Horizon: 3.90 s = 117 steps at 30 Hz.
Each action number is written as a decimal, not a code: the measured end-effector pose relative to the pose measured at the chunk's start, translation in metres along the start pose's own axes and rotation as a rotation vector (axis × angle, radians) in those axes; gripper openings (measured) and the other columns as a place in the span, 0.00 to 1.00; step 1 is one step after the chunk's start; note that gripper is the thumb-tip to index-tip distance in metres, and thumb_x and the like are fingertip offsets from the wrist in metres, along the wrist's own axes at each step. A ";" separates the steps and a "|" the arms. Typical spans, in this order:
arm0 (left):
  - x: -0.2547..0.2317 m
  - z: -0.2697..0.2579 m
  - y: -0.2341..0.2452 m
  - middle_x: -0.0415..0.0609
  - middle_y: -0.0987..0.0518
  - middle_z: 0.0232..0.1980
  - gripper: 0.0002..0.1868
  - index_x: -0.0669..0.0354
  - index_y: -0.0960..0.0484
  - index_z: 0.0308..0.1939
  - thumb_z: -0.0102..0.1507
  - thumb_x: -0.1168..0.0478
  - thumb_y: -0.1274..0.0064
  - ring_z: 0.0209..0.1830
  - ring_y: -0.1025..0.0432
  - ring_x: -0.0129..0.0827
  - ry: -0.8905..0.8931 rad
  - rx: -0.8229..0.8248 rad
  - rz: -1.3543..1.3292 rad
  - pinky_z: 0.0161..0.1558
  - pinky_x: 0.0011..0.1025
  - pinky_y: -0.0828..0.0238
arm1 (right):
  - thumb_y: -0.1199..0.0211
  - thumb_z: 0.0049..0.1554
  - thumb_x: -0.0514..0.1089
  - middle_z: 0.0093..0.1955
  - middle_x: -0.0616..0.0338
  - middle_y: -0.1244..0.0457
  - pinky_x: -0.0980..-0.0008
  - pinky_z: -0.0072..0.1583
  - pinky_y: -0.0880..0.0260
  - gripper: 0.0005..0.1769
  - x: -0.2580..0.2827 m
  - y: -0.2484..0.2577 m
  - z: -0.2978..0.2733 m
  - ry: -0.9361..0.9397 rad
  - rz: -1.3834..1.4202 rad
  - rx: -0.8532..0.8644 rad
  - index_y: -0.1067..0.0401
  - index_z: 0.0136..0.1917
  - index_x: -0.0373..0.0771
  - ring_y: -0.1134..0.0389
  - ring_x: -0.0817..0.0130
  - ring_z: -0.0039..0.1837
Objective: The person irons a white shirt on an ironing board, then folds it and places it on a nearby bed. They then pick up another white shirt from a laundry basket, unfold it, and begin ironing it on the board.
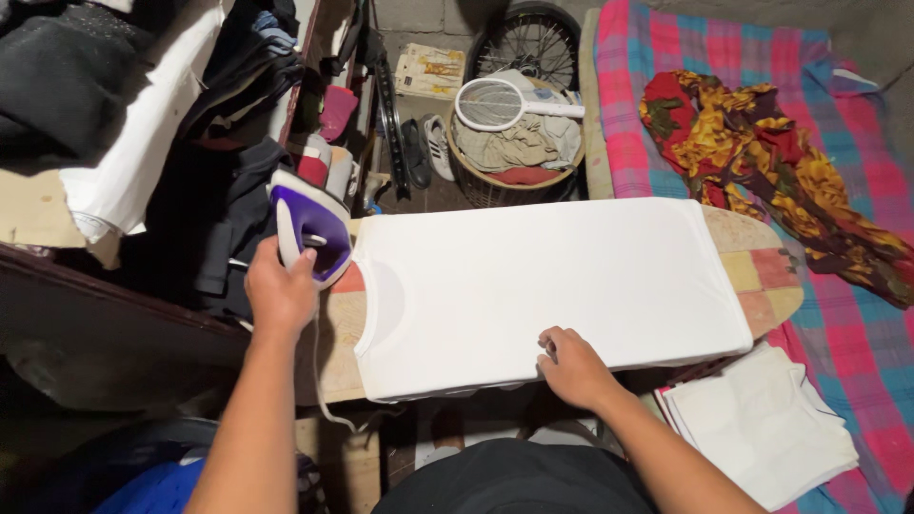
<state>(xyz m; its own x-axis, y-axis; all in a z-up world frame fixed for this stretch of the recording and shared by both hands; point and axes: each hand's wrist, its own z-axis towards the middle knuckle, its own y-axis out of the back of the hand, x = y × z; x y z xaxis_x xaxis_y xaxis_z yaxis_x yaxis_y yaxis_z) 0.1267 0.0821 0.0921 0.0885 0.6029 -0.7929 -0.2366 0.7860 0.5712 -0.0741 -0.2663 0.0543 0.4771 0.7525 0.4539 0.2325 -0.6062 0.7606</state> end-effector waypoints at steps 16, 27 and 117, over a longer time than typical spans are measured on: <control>-0.121 -0.109 -0.022 0.61 0.21 0.41 0.23 0.71 0.25 0.49 0.62 0.57 0.31 0.35 0.26 0.49 -0.130 -0.323 0.055 0.41 0.43 0.30 | 0.41 0.58 0.46 0.57 0.48 0.33 0.61 0.59 0.30 0.23 -0.021 0.067 -0.001 0.337 0.119 0.027 0.30 0.63 0.34 0.29 0.57 0.54; -0.176 -0.245 -0.082 0.59 0.20 0.40 0.22 0.69 0.29 0.47 0.62 0.60 0.32 0.38 0.25 0.43 0.080 -0.505 -0.015 0.43 0.40 0.28 | 0.38 0.58 0.52 0.61 0.48 0.34 0.61 0.64 0.32 0.27 -0.086 0.100 -0.026 0.629 0.048 0.388 0.31 0.65 0.35 0.32 0.57 0.63; 0.049 -0.169 -0.026 0.47 0.31 0.61 0.25 0.39 0.20 0.60 0.59 0.61 0.40 0.65 0.37 0.45 0.264 0.374 0.280 0.67 0.38 0.40 | 0.33 0.55 0.46 0.50 0.54 0.25 0.71 0.56 0.26 0.25 0.041 0.075 0.033 0.473 0.091 0.544 0.25 0.65 0.40 0.24 0.71 0.48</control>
<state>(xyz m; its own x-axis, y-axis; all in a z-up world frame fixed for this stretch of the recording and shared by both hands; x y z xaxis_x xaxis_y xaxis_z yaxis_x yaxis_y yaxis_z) -0.0263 0.0685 0.0027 -0.1866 0.7794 -0.5981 0.1488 0.6242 0.7670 -0.0088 -0.2898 0.1145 0.1257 0.6494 0.7499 0.6564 -0.6212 0.4280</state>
